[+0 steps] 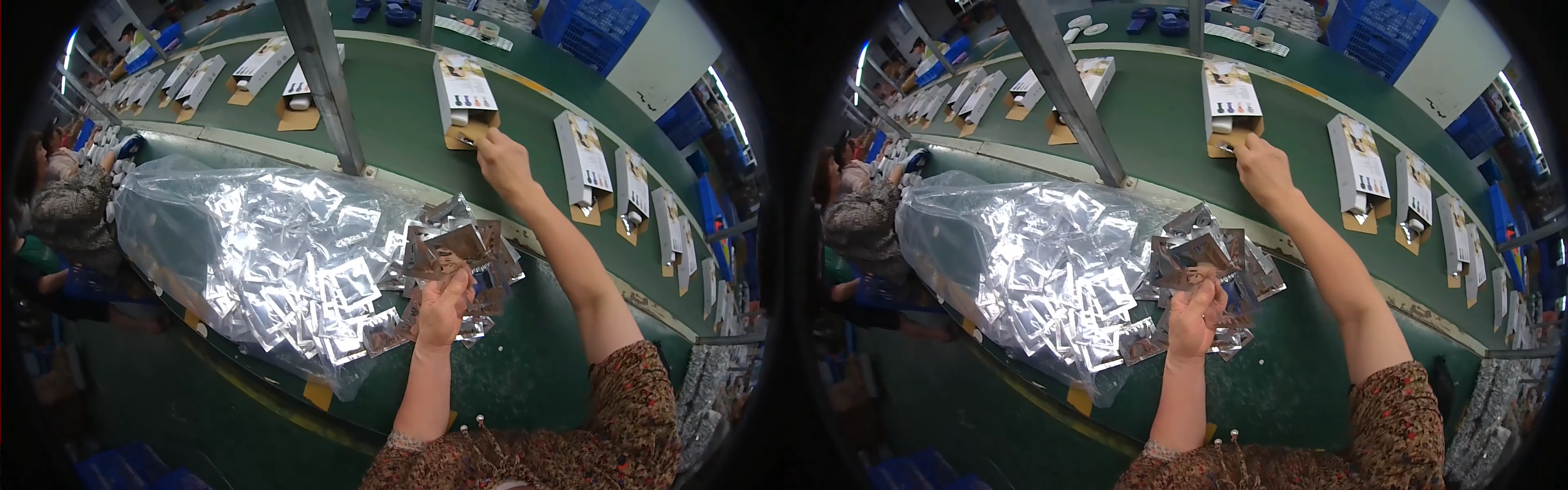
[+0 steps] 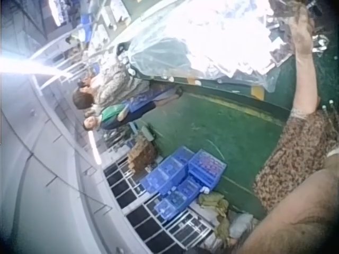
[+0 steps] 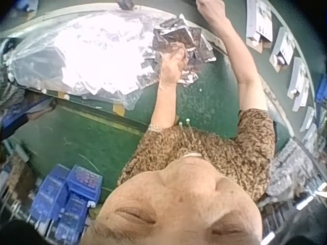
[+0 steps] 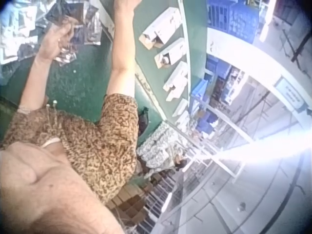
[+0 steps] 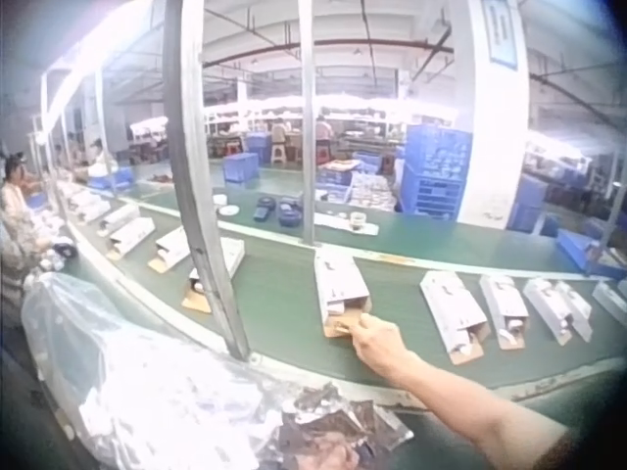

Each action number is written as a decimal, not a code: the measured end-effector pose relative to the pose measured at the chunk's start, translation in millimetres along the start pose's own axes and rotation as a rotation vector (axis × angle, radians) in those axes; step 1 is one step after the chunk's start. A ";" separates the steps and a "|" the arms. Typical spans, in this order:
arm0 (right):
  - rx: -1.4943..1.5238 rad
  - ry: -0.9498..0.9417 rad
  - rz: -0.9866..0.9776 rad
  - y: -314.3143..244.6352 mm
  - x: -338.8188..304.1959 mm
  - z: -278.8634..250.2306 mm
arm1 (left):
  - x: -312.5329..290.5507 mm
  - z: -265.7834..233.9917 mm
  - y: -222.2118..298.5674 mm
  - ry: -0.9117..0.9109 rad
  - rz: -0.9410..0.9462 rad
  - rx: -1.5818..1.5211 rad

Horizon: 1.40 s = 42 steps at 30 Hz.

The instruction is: The person packages silver sachets into cardboard boxes by hand on an industrial assembly line.

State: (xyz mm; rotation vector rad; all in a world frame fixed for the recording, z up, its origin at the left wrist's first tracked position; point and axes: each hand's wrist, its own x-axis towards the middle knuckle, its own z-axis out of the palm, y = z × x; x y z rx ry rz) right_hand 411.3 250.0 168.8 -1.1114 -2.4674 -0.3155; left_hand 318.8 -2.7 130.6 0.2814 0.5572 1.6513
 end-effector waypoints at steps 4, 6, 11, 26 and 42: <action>-0.191 -0.169 0.138 31.8 17.6 31.6 | -4.6 7.6 -13.5 -0.073 0.026 -0.079; -0.085 -0.134 0.215 36.8 8.1 24.6 | -6.6 10.5 -13.2 -0.089 0.054 -0.109; 0.814 -0.204 0.549 -7.2 -75.7 -51.8 | -1.1 4.5 -5.2 -0.074 0.094 -0.183; 1.308 -0.022 0.748 -46.2 -179.9 -97.9 | 28.2 -10.4 -20.9 -0.177 -0.184 0.165; 0.599 0.353 0.122 -52.4 -69.5 -40.4 | 27.2 -28.3 -3.4 -0.054 0.142 -0.118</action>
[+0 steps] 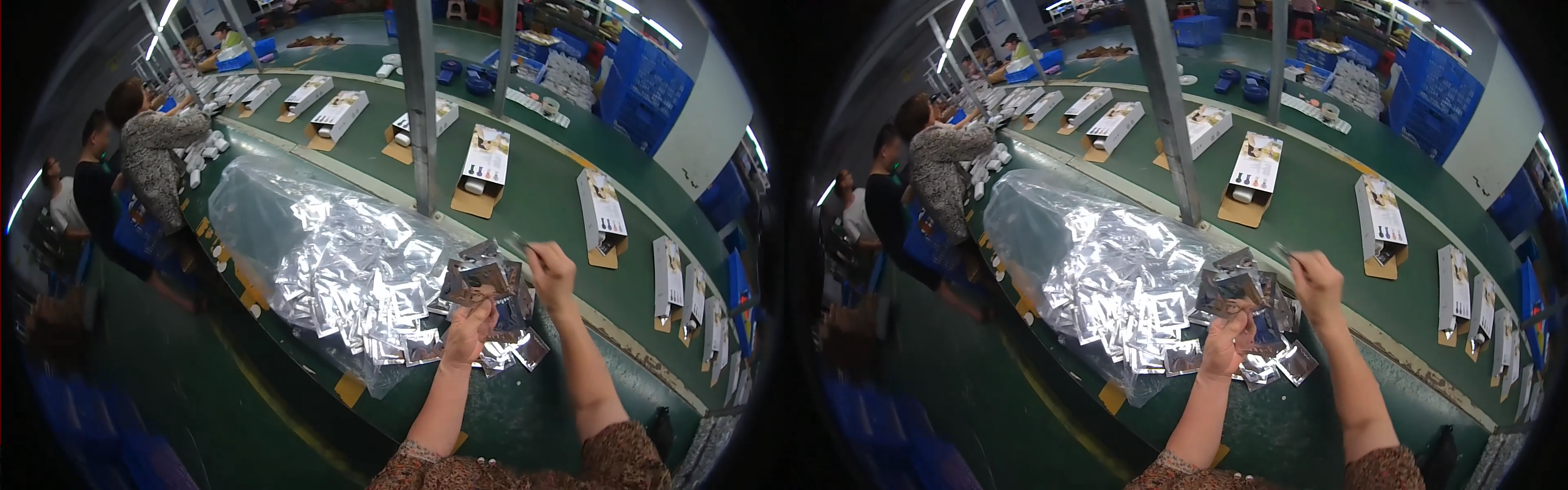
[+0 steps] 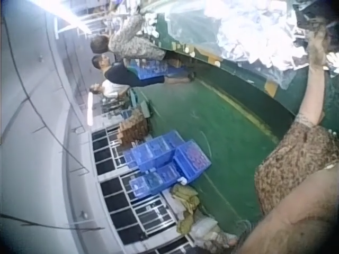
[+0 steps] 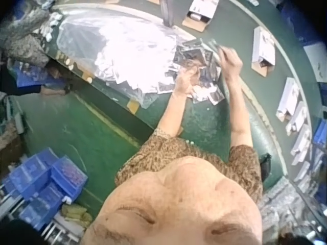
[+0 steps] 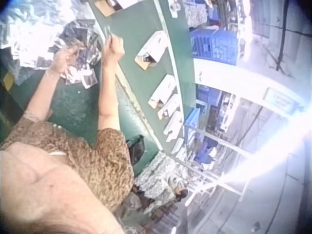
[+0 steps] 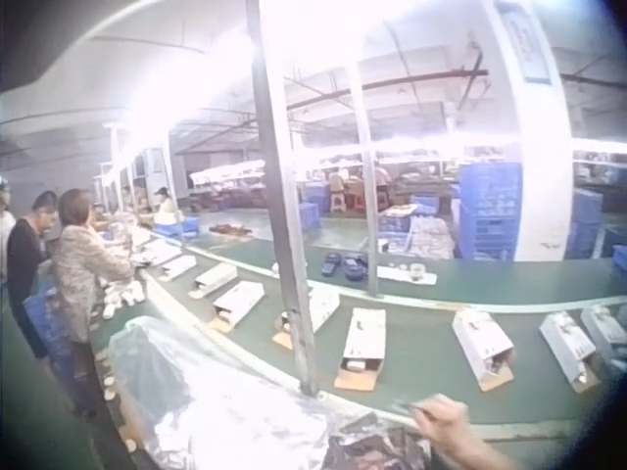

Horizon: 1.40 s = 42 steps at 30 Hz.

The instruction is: The person packages silver sachets into cardboard boxes by hand on an industrial assembly line.

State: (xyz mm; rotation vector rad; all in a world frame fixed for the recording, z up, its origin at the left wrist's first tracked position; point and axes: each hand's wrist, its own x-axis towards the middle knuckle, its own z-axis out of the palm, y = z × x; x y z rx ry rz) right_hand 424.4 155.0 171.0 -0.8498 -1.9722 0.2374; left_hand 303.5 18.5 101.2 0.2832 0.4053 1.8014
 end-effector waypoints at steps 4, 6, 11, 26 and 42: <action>-0.232 -0.183 -0.358 16.4 48.6 62.0 | -2.2 0.5 7.2 -0.011 0.005 -0.027; -0.347 -0.282 -0.374 43.4 62.3 89.9 | -4.2 6.2 6.7 0.027 -0.014 -0.029; -0.627 -0.373 -0.092 58.3 62.9 100.7 | -8.7 12.2 13.7 0.006 -0.015 -0.010; -0.241 -0.017 0.429 25.7 -173.1 -167.9 | -19.7 18.6 1.3 -0.072 -0.097 0.030; 1.145 -0.142 0.684 -33.6 -201.7 -195.5 | -179.2 57.5 -72.4 -0.180 -0.492 0.504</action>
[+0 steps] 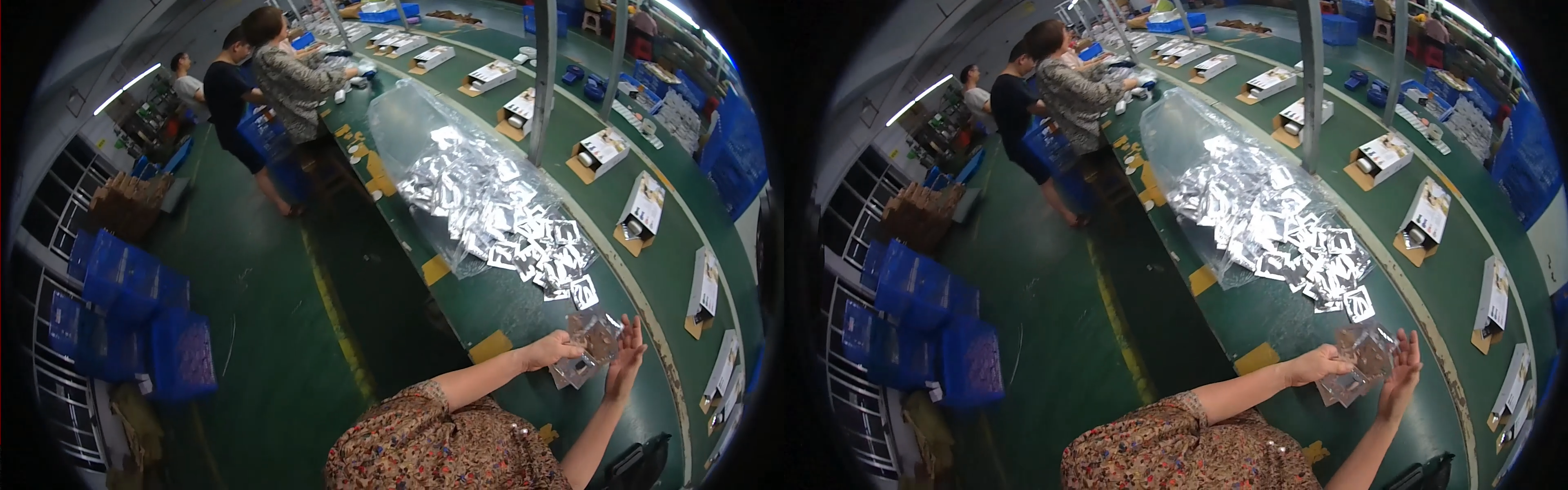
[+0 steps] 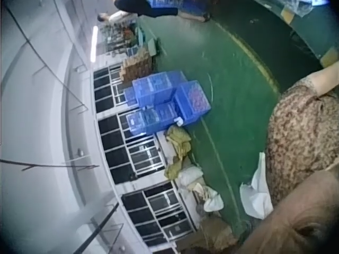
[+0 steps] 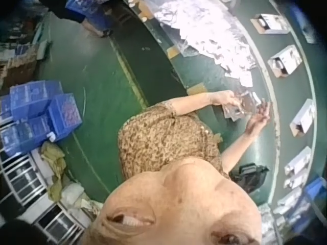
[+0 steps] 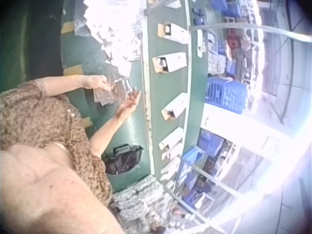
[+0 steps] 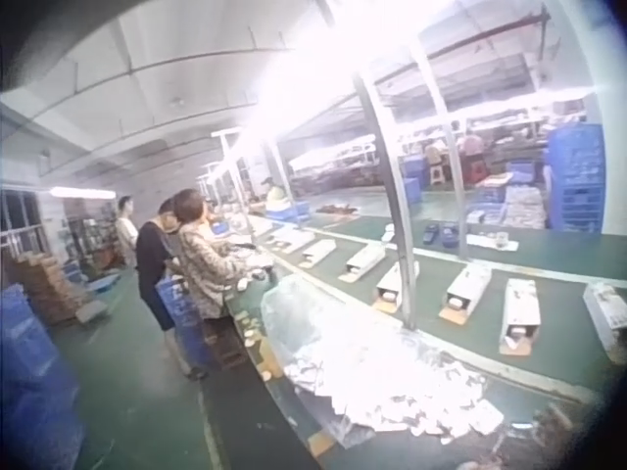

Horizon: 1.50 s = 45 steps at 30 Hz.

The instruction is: The person packages silver sachets into cardboard boxes by hand on an industrial assembly line.

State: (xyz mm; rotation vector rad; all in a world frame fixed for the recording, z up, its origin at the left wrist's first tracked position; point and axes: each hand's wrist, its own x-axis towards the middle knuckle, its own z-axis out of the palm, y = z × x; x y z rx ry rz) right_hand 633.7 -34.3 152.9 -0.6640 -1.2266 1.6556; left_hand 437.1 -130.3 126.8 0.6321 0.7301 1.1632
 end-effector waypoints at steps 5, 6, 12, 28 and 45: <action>-0.165 0.167 0.030 -17.3 -37.7 53.5 | -8.0 20.2 -10.1 -0.086 -0.073 0.009; -0.232 0.230 0.016 -9.0 -46.1 42.9 | -11.9 25.9 -15.2 -0.122 -0.072 -0.028; -0.375 0.478 -0.123 3.0 -78.8 50.7 | -29.8 64.9 -30.8 -0.034 -0.112 -0.057; -0.489 0.513 0.061 -13.5 -82.1 37.1 | -9.0 33.6 -49.9 -0.102 -0.327 0.030; -0.665 0.380 0.123 -56.0 8.2 15.0 | 69.8 8.1 14.7 -0.259 -0.244 0.047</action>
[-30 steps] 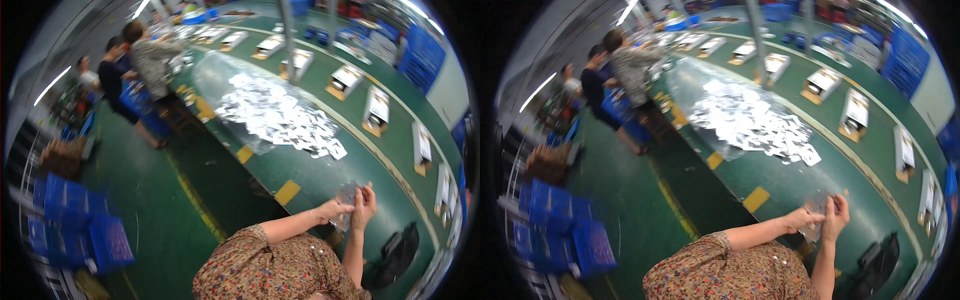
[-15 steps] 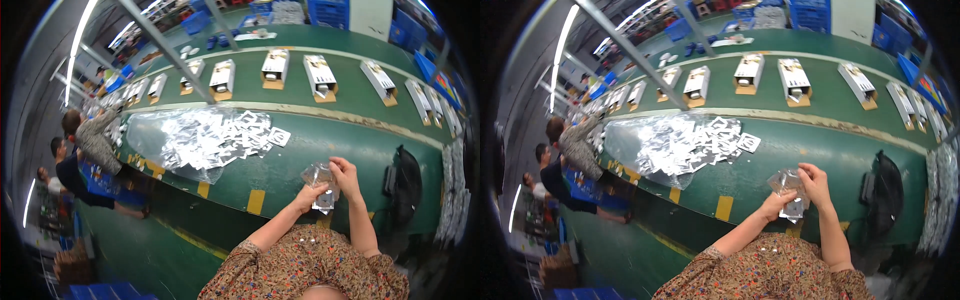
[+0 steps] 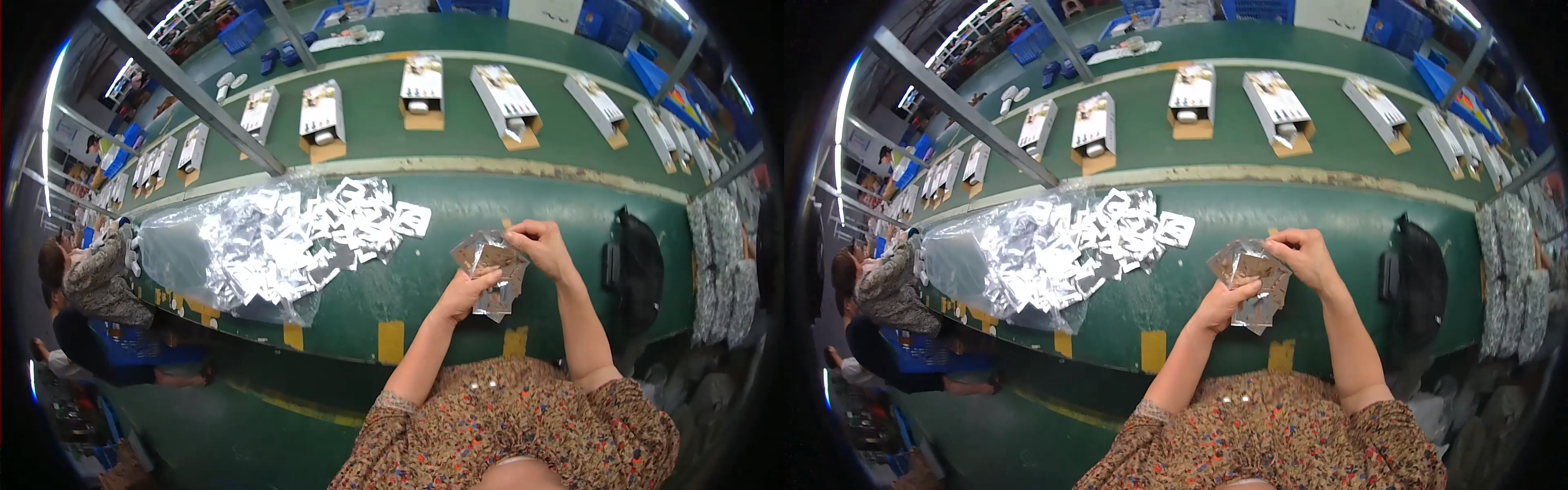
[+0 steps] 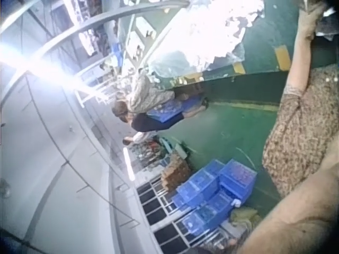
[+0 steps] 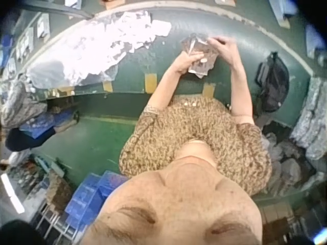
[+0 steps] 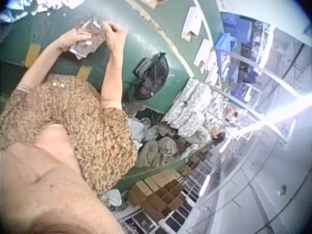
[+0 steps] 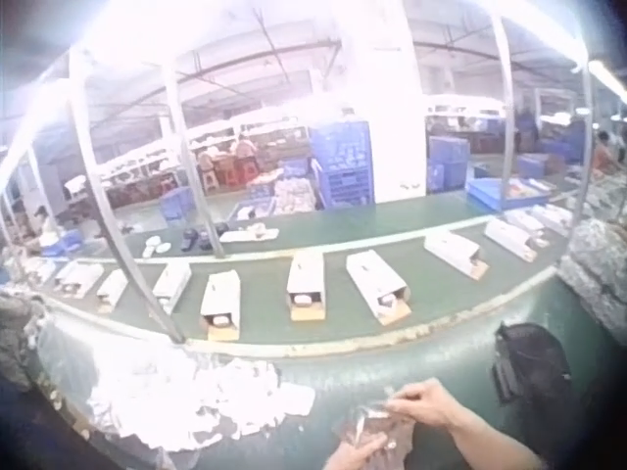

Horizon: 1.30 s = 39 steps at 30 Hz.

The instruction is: The person packages silver sachets into cardboard boxes by hand on an industrial assembly line.

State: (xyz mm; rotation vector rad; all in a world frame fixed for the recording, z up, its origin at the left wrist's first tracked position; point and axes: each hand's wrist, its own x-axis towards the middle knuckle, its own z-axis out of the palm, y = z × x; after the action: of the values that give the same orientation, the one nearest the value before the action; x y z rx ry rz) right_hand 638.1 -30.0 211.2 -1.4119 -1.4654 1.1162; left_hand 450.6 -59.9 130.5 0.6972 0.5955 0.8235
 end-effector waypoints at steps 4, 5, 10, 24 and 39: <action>0.178 0.361 -0.030 17.0 34.7 18.2 | 18.4 -9.5 22.1 0.029 0.069 -0.121; 0.200 0.391 0.004 20.8 45.2 19.9 | 23.3 -17.5 21.6 0.026 0.057 -0.125; -0.418 0.426 -0.688 20.2 143.8 57.3 | 23.6 -26.9 36.7 -0.048 0.051 -0.310; -0.220 -0.318 0.186 -14.5 166.1 45.4 | 34.7 -32.4 26.8 0.018 0.046 -0.374; -0.811 -0.001 -1.000 21.4 205.1 94.5 | 21.9 -33.4 19.9 0.134 0.130 -0.388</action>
State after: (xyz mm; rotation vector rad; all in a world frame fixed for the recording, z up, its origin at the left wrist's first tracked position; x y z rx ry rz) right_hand 542.1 168.2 156.9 -0.8615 -2.3465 -0.1366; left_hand 430.0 -21.8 119.9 0.3296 0.4936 1.0777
